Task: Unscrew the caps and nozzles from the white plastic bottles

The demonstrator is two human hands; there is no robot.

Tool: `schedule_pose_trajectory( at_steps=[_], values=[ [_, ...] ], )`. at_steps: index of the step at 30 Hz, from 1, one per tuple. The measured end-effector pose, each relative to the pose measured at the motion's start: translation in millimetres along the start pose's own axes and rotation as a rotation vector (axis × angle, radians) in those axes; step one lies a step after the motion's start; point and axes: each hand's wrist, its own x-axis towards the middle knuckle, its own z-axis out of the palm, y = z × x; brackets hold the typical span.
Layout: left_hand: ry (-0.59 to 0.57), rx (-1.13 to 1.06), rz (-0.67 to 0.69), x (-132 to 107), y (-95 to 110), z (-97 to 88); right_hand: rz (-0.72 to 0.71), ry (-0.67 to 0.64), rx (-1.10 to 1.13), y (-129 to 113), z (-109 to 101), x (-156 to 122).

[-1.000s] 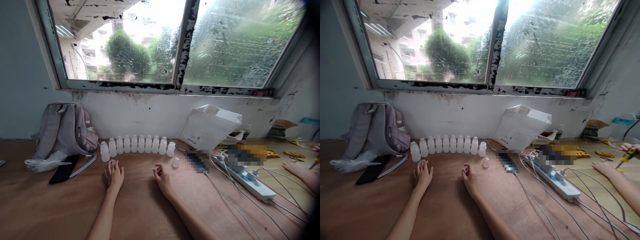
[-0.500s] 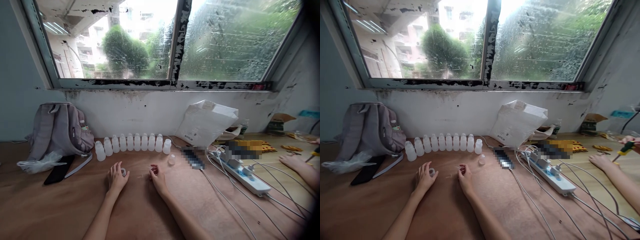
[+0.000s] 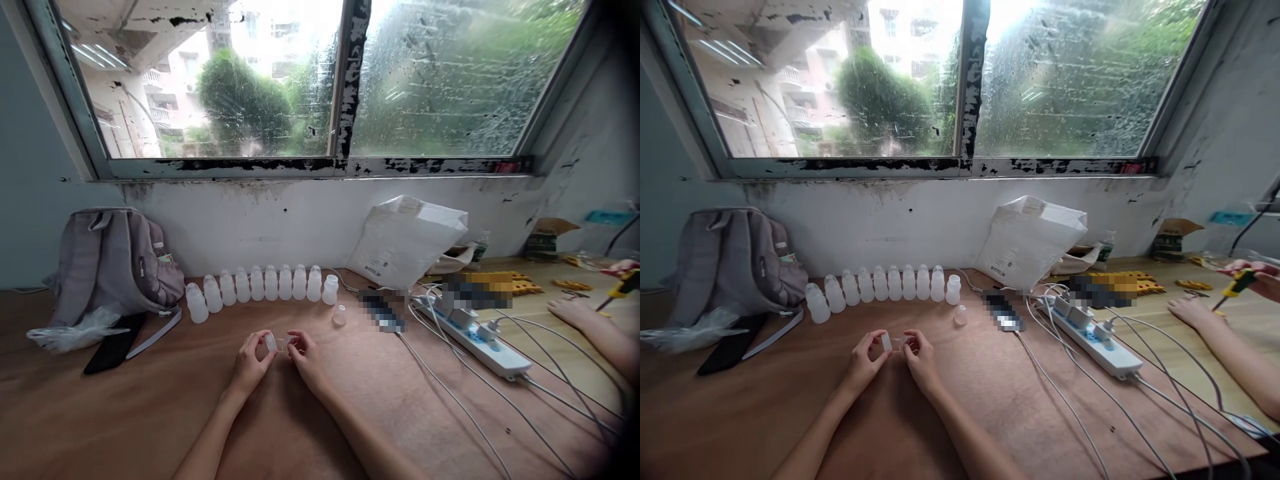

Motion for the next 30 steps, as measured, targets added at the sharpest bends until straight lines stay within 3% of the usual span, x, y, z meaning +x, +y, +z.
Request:
schedule_pose_trajectory(
  at_steps=[8,12,18,24,30],
  values=[
    [-0.169,-0.051,0.052,-3.5,6.1,1.6,0.040,-0.187,0.125,-9.5,3.3,-6.0],
    [-0.177,-0.040,0.038,-3.8,5.6,0.6,0.031,-0.148,0.100,-9.7,3.5,-4.9],
    [-0.206,-0.107,0.066,-4.7,7.7,0.2,-0.025,0.026,0.013,-9.4,1.0,-3.1],
    [-0.229,-0.159,0.048,-5.2,18.5,-3.1,0.171,-0.203,0.187,-4.5,3.8,-1.5],
    [-0.186,-0.109,0.002,-3.7,21.6,-5.8,0.166,-0.123,0.204,2.4,7.4,-0.2]
  ],
)
